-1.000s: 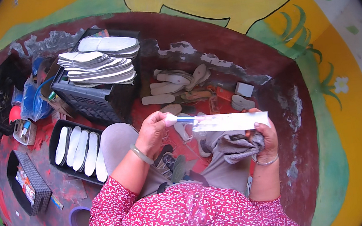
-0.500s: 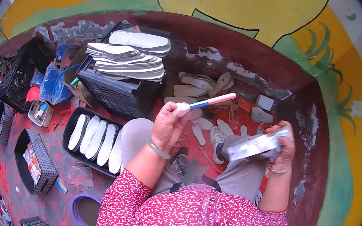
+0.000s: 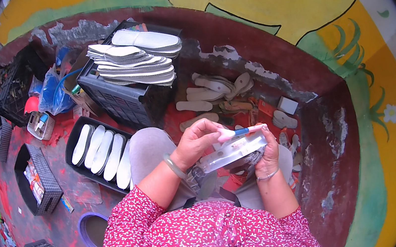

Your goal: The person examines shoe insoles by hand, stacks them into a plastic crate, and handles a small plastic package containing a white item.

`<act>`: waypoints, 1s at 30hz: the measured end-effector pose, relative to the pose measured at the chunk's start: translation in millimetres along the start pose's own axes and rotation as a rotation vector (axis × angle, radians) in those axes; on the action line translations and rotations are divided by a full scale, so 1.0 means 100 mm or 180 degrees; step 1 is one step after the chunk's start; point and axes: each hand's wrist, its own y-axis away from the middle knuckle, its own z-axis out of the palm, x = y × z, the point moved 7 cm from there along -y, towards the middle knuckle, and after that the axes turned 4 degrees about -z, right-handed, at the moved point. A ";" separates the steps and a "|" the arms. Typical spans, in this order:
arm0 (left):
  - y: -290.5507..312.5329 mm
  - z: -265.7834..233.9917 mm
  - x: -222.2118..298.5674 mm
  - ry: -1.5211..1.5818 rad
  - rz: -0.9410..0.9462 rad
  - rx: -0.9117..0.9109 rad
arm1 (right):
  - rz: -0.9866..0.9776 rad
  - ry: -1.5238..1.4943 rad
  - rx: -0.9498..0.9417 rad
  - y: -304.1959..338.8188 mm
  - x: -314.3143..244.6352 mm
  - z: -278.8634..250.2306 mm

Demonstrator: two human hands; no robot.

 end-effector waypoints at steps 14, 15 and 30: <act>-0.13 0.06 -0.16 -0.0476 0.0004 0.0493 | 0.0464 -0.0164 -0.0106 -0.11 0.27 -0.18; -0.12 0.02 -0.17 -0.0347 -0.0291 0.0687 | 0.0248 -0.0170 -0.0141 -0.10 0.22 -0.13; -0.11 -0.04 -0.33 0.1161 -0.1058 0.0930 | -0.0013 0.0126 0.0039 -0.13 0.19 -0.23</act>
